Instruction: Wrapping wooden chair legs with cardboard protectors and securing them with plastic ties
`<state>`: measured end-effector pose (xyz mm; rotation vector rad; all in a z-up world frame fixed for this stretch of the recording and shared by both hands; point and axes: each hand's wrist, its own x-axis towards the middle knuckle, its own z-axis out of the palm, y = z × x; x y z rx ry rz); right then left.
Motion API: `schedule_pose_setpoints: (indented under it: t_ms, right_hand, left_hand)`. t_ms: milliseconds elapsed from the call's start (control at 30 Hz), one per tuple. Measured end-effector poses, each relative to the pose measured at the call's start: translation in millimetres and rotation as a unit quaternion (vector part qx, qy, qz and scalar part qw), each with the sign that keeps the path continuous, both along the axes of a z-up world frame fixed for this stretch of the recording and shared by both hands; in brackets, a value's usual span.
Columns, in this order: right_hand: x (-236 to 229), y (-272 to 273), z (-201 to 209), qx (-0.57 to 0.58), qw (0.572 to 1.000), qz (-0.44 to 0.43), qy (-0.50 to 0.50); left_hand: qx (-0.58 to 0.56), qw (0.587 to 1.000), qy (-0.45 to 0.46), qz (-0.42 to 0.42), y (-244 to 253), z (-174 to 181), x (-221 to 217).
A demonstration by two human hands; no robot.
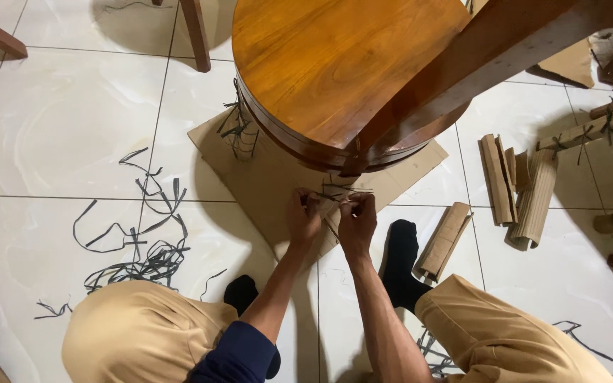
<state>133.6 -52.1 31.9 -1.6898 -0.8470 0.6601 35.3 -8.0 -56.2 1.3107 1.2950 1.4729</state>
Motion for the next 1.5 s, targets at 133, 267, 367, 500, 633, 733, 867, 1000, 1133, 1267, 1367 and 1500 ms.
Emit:
schedule_pose_setpoints:
  t_ms: [133, 267, 367, 500, 633, 733, 867, 1000, 1133, 1267, 1367, 1500]
  right_hand:
    - [3.8, 0.9, -7.7, 0.004, 1.0, -0.026, 0.012]
    - [-5.1, -11.9, 22.8, 0.009, 0.99, 0.013, 0.142]
    - [2.4, -14.8, -11.8, -0.041, 0.97, -0.031, 0.236]
    - [18.9, -61.9, -138.8, -0.118, 0.949, -0.087, 0.281]
    - [18.3, -125.1, -207.5, -0.359, 0.912, -0.018, 0.197]
    - [8.2, -130.8, -199.5, -0.395, 0.9, 0.059, 0.174]
    - [-6.7, -111.0, -239.5, -0.297, 0.945, 0.094, 0.104]
    - [-37.0, -100.3, -206.4, -0.293, 0.94, 0.166, 0.057]
    - [-64.4, -104.1, -189.5, -0.28, 0.928, 0.243, -0.023]
    - [-98.5, -108.9, -153.1, -0.247, 0.908, 0.329, -0.083]
    - [-116.9, -110.8, -123.2, -0.241, 0.907, 0.339, -0.06]
    - [-123.3, -109.5, -94.7, -0.245, 0.904, 0.344, -0.057]
  left_hand:
    - [-0.06, 0.998, -0.019, 0.005, 4.6, 8.1, 3.6]
    - [-0.057, 0.994, -0.094, -0.015, 4.8, 4.9, 5.5]
    - [-0.037, 0.991, -0.129, -0.019, -3.9, 4.7, -5.3]
    - [-0.164, 0.981, -0.102, -0.007, -16.0, -70.3, -23.6]
    - [-0.308, 0.943, 0.123, 0.009, -54.5, -149.0, -72.2]
    - [-0.339, 0.919, 0.202, 0.007, -73.0, -155.7, -102.8]
    - [-0.242, 0.94, 0.232, 0.069, -94.0, -141.8, -137.0]
    - [-0.244, 0.935, 0.217, 0.138, -109.6, -126.6, -168.9]
    - [-0.231, 0.894, 0.353, 0.149, -95.5, -92.4, -194.7]
    - [-0.296, 0.846, 0.432, 0.1, -50.7, -62.6, -220.9]
    - [-0.38, 0.777, 0.489, 0.118, -2.7, -84.7, -266.4]
    - [-0.383, 0.734, 0.549, 0.111, 7.3, -79.8, -307.8]
